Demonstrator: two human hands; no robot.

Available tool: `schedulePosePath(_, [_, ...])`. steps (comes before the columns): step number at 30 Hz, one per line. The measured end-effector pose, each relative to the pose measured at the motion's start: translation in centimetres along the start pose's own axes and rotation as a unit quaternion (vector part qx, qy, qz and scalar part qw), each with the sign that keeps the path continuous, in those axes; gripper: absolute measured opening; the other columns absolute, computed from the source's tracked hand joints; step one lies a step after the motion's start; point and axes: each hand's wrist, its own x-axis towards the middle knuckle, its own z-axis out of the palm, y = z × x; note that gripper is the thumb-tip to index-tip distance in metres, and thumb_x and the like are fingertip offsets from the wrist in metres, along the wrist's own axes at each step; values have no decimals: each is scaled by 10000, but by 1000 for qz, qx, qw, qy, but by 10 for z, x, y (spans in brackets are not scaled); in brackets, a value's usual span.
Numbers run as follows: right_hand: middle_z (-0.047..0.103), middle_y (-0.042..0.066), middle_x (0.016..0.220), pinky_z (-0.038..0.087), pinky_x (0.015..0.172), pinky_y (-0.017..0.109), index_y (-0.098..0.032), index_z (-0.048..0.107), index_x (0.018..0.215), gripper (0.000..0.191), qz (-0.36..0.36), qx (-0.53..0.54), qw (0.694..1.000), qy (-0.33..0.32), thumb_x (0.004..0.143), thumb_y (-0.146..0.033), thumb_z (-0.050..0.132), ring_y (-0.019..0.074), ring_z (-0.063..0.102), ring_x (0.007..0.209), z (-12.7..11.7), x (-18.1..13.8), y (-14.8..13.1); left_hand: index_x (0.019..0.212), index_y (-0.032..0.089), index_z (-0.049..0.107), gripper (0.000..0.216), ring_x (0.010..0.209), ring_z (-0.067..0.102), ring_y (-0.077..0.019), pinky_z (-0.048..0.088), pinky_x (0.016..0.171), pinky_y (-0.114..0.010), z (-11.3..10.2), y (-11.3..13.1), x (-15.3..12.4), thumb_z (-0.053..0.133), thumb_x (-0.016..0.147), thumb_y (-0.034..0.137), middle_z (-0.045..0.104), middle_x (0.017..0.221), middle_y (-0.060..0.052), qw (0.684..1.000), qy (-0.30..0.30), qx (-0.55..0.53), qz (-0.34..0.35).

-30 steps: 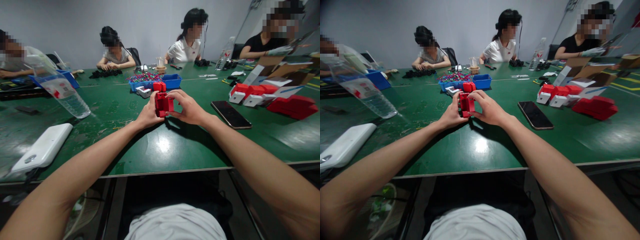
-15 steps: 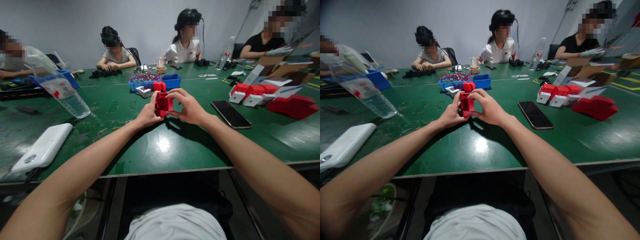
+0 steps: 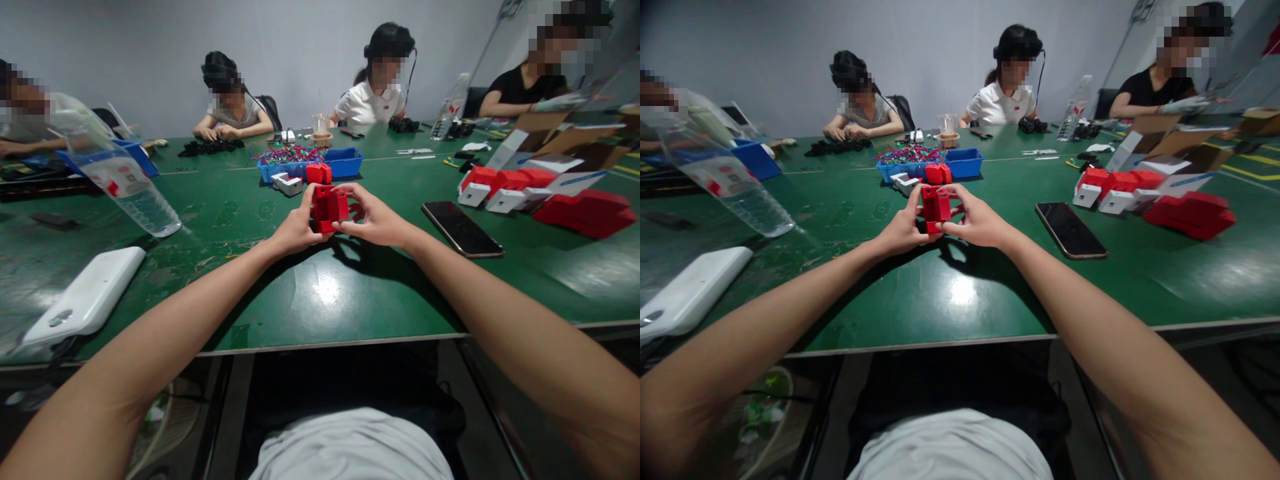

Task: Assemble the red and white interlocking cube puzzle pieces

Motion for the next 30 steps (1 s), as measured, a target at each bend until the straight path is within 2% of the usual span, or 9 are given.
schedulePosePath(4, [586,100,1342,556,938,425,-278,396,1335,602,34,98,994,-25,858,-489,696,235,654,1099,5,-1,-3,1556,186,85,1102,1068,715,-278,538,943,-411,1,-3,0,756,704,380,676,1283,-158,1000,-1,-4,12])
schedulePosePath(7, [625,101,1287,559,943,437,-268,365,1349,552,63,135,988,-28,925,-540,591,214,675,1036,5,-1,-5,1562,186,70,1110,1082,710,-273,529,956,-406,1,-3,0,756,710,378,671,1293,-158,1000,-1,-7,12])
schedulePosePath(9, [645,92,1247,555,954,456,-268,342,1359,565,79,151,985,-21,929,-542,585,213,684,1011,4,-1,-6,1567,180,58,1121,1078,709,-270,531,948,-401,1,-2,0,757,714,380,667,1295,-165,1000,-5,-13,13])
schedulePosePath(13, [665,81,1205,522,1007,500,-286,236,1451,721,96,170,981,-13,901,-532,634,235,683,1054,3,-1,-7,1566,184,93,1091,1009,720,-252,542,909,-382,-2,1,0,759,725,386,685,1254,-159,999,-25,-30,16])
schedulePosePath(20, [617,134,1346,514,1012,524,-248,109,1552,888,134,159,977,-36,895,-544,628,277,643,1164,7,-2,-11,1563,217,130,1066,957,711,-232,533,876,-373,-6,0,0,765,728,410,703,1180,-125,997,-54,-42,33])
schedulePosePath(25, [614,135,1362,504,1034,508,-236,118,1545,904,127,157,979,-39,874,-497,664,278,620,1218,9,-2,-12,1552,211,137,1052,944,709,-231,532,864,-361,-6,5,-1,762,728,407,704,1167,-116,997,-59,-28,40])
schedulePosePath(30, [642,107,1291,563,949,467,-248,249,1492,774,143,120,982,-31,881,-518,642,265,660,1120,8,-1,-8,1530,185,159,1030,986,709,-259,534,876,-380,-4,9,-1,750,724,438,696,1182,-125,997,-71,-6,34])
